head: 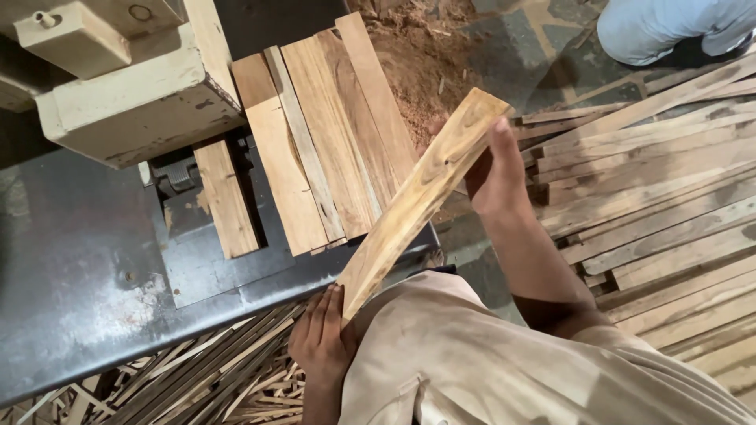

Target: Sort and arrange wooden boards next to a woodworking machine in a workshop setting.

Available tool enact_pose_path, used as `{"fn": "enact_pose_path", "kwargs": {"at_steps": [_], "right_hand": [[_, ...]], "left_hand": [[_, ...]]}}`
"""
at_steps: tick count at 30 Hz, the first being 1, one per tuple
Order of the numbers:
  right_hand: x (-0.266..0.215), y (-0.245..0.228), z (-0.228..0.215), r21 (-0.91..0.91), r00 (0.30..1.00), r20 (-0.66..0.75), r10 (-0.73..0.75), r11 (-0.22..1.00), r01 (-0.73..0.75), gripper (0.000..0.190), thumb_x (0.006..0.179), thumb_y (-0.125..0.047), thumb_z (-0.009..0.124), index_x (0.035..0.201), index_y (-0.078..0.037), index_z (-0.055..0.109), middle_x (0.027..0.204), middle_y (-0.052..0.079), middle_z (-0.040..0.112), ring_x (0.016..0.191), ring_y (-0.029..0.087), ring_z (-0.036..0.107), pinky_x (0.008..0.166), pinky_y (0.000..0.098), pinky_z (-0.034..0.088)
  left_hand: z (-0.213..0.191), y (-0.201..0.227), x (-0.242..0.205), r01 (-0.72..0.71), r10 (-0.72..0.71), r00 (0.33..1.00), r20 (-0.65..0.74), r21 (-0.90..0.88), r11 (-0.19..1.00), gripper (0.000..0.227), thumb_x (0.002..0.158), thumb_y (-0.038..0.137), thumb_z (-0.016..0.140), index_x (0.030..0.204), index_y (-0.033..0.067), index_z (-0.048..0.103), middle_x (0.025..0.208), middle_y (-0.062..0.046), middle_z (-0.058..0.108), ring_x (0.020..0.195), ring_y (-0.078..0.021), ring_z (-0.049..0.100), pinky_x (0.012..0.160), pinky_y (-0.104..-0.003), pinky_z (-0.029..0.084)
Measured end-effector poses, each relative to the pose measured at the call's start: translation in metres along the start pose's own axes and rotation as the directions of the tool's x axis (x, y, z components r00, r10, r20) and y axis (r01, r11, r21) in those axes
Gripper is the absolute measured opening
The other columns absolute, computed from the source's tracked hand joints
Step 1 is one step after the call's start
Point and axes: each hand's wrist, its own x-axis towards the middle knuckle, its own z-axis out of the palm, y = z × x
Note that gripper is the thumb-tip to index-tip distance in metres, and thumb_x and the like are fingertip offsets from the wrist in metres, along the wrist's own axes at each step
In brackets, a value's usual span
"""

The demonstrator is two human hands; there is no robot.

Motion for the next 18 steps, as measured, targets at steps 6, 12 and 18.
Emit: {"fn": "enact_pose_path", "kwargs": {"at_steps": [6, 12, 18], "right_hand": [[0.01, -0.001, 0.001, 0.024, 0.989, -0.106, 0.107, 0.994, -0.105, 0.1, 0.089, -0.077, 0.062, 0.145, 0.003, 0.047, 0.122, 0.019, 0.066, 0.114, 0.035, 0.071, 0.099, 0.0526, 0.059], [-0.025, 0.042, 0.029, -0.369, 0.982, 0.125, 0.139, 0.925, -0.084, 0.134, 0.082, -0.083, 0.068, 0.164, -0.006, -0.005, 0.169, 0.016, 0.0, 0.155, 0.037, 0.026, 0.121, 0.0537, 0.038], [-0.01, 0.055, 0.045, -0.81, 0.985, -0.029, 0.167, 0.574, -0.121, 0.115, 0.076, -0.046, 0.072, 0.165, -0.007, 0.011, 0.162, 0.024, 0.023, 0.147, 0.036, 0.039, 0.116, 0.0506, 0.044]], "left_hand": [[0.001, 0.002, 0.006, 0.079, -0.078, 0.997, 0.028, -0.05, 0.996, 0.031, 0.102, 0.021, 0.057, 0.121, 0.0002, 0.07, 0.112, -0.016, 0.073, 0.1, -0.0326, 0.073, 0.089, -0.042, 0.06], [0.038, 0.009, 0.029, 0.631, -0.455, 0.776, 0.437, -0.542, 0.555, 0.025, 0.1, 0.022, 0.065, 0.11, 0.0006, 0.072, 0.08, -0.01, 0.068, 0.071, -0.0191, 0.063, 0.066, -0.033, 0.052], [0.039, 0.03, 0.082, 0.357, -0.05, 0.92, 0.389, -0.778, 0.517, 0.07, 0.107, 0.051, 0.06, 0.147, -0.0045, 0.046, 0.13, -0.023, 0.059, 0.12, -0.0293, 0.06, 0.102, -0.043, 0.05]]}}
